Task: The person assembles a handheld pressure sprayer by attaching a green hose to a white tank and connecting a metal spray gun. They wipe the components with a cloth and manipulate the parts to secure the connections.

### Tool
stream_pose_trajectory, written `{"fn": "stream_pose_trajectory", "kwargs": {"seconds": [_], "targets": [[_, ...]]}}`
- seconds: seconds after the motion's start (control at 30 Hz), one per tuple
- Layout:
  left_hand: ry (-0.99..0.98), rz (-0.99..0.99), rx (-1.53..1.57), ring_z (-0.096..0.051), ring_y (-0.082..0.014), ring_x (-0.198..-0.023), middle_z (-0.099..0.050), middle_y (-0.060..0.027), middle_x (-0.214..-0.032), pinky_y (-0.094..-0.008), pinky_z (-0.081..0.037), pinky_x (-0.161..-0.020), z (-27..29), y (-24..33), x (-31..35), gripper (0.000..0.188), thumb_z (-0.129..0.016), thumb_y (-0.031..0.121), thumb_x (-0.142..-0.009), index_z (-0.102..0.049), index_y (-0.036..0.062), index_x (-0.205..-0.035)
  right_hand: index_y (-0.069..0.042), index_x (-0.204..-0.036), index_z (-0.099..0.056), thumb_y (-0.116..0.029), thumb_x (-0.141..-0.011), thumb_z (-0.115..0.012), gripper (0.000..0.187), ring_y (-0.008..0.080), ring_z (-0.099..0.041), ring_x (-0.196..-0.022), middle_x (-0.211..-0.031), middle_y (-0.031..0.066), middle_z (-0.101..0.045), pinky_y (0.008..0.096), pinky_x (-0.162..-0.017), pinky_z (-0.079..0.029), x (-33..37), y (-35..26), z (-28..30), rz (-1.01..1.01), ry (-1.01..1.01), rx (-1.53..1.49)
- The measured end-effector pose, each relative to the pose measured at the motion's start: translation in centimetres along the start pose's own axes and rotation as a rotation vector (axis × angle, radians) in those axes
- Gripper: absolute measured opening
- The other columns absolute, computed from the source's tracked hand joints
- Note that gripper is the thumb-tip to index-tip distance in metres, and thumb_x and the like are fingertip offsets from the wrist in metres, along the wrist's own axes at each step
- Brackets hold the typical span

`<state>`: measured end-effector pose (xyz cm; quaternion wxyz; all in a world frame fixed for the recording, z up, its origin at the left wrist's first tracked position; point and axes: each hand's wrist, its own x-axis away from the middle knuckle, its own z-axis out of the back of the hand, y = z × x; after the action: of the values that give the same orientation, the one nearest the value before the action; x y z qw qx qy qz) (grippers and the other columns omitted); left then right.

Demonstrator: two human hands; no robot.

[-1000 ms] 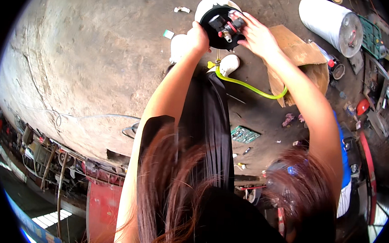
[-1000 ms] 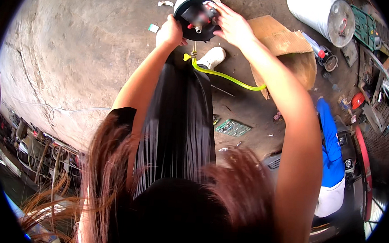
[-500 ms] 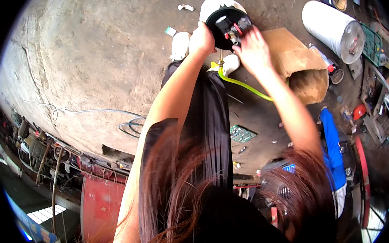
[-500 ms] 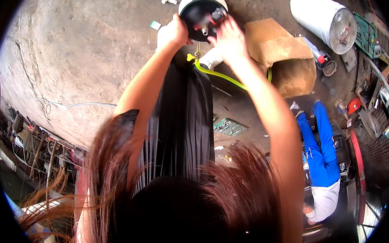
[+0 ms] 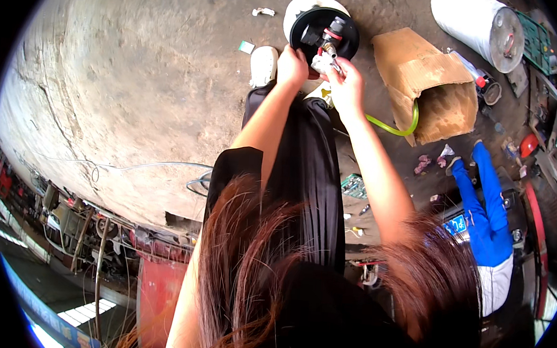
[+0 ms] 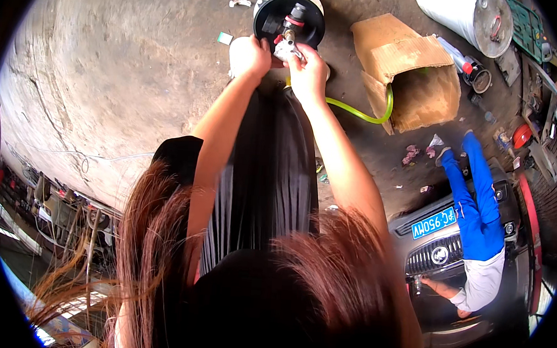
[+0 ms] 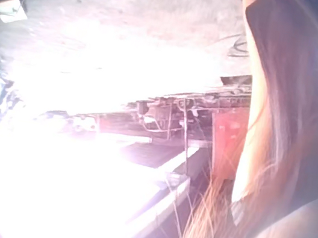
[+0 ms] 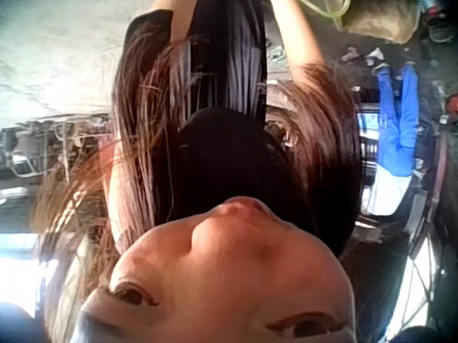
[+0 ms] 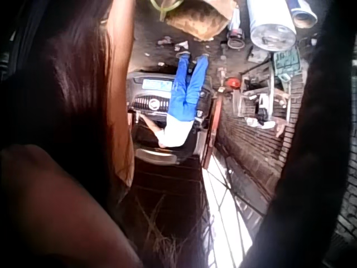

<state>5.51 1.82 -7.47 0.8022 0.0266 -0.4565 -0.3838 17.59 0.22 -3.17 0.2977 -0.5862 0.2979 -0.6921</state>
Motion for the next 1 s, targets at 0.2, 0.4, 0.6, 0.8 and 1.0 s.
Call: {"fn": "stream_pose_trajectory", "kwargs": {"seconds": [0.2,0.4,0.6,0.8,1.0], "targets": [[-0.193,0.472,1.144,-0.066,-0.0199,-0.073,-0.062,-0.0132,-0.093,-0.0336,-0.057,-0.062,-2.9,1.4,4.1,0.024,-0.041,0.020,-0.099,-0.047,0.0038,-0.116,0.007,-0.109,-0.048,-0.003,-0.088,-0.058,0.025,0.0164,-0.064,-0.084,-0.100,0.0141,-0.061,0.0263,-0.073,-0.056,1.1,-0.2,0.0,-0.115,0.195,-0.226],[-0.368,0.460,1.082,-0.065,-0.0181,-0.081,-0.062,-0.0081,-0.096,-0.0320,-0.056,-0.068,-3.0,-0.7,5.1,0.025,-0.040,0.018,-0.098,-0.047,0.0054,-0.118,0.006,-0.107,-0.049,-0.008,-0.090,-0.059,0.024,0.0171,-0.063,-0.088,-0.100,0.0137,-0.060,0.0263,-0.074,-0.057,1.8,0.9,-0.2,-0.312,0.191,-0.407],[-0.480,0.502,1.179,-0.062,-0.0211,-0.095,-0.061,-0.0101,-0.104,-0.0364,-0.053,-0.083,2.4,-2.3,6.6,0.029,-0.046,0.024,-0.096,-0.050,0.0034,-0.116,-0.002,-0.104,-0.055,-0.016,-0.092,-0.059,0.019,0.0122,-0.061,-0.085,-0.099,0.0061,-0.061,0.0279,-0.074,-0.056,3.3,0.0,-0.2,-0.538,0.135,-0.632],[-0.229,0.276,1.106,-0.060,-0.0108,-0.081,-0.063,-0.0022,-0.091,-0.0269,-0.051,-0.074,4.0,-2.5,7.3,0.010,-0.063,0.012,-0.088,-0.060,0.0055,-0.095,-0.004,-0.100,-0.059,-0.016,-0.091,-0.060,0.015,0.0107,-0.061,-0.086,-0.095,0.0024,-0.063,0.0255,-0.073,-0.054,4.4,-0.1,-1.1,-0.475,0.096,-0.451],[0.367,-0.439,0.362,-0.057,-0.0233,-0.076,-0.057,-0.0094,-0.084,-0.0322,-0.047,-0.067,7.2,0.8,2.7,0.017,-0.068,0.005,-0.077,-0.056,0.0025,-0.089,-0.006,-0.096,-0.058,-0.007,-0.081,-0.063,0.016,0.0275,-0.059,-0.087,-0.091,0.0105,-0.061,0.0359,-0.078,-0.047,3.9,0.3,-0.2,0.215,0.266,0.449]]}}
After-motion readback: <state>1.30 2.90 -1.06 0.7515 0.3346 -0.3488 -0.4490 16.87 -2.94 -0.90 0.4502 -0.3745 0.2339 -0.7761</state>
